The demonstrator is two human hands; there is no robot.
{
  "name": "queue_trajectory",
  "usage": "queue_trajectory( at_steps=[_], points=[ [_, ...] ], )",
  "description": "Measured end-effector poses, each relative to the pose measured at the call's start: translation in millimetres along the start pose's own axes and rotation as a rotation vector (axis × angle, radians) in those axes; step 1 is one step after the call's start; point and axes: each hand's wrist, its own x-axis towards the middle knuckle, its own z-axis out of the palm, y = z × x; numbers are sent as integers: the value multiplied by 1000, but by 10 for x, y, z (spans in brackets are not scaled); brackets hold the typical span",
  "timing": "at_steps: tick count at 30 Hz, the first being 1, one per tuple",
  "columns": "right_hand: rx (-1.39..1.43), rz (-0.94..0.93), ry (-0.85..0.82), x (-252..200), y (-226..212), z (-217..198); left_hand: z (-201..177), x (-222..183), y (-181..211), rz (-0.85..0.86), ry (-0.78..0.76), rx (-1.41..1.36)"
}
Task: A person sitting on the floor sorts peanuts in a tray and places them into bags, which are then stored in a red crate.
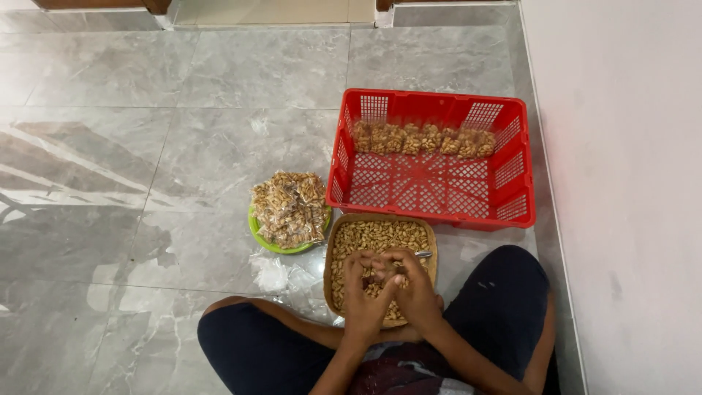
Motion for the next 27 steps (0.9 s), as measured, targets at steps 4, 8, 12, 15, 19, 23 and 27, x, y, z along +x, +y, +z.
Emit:
queue_trajectory(
  at_steps=[4, 8, 12, 15, 19, 23, 27],
  points=[
    [35, 130, 30, 24, -151, -140, -134, 65, 147, 75, -82, -8],
    [36, 203, 39, -4, -58, -145, -187, 85, -16, 62, -156, 37],
    [154, 149, 8, 3, 30, -131, -183, 47, -83, 30, -82, -63],
    [107, 110, 23, 23, 102, -145, -171, 30, -88, 33, -70, -58],
    [138, 162, 11, 73, 178, -164, -178, 45, -55, 62, -68, -14],
    [187, 188, 10, 99, 272, -154, -226, 124, -202, 108, -65, 6],
    [289, 345, 33, 161, 437, -177, -578, 333, -414, -217, -309, -234]
  ],
)
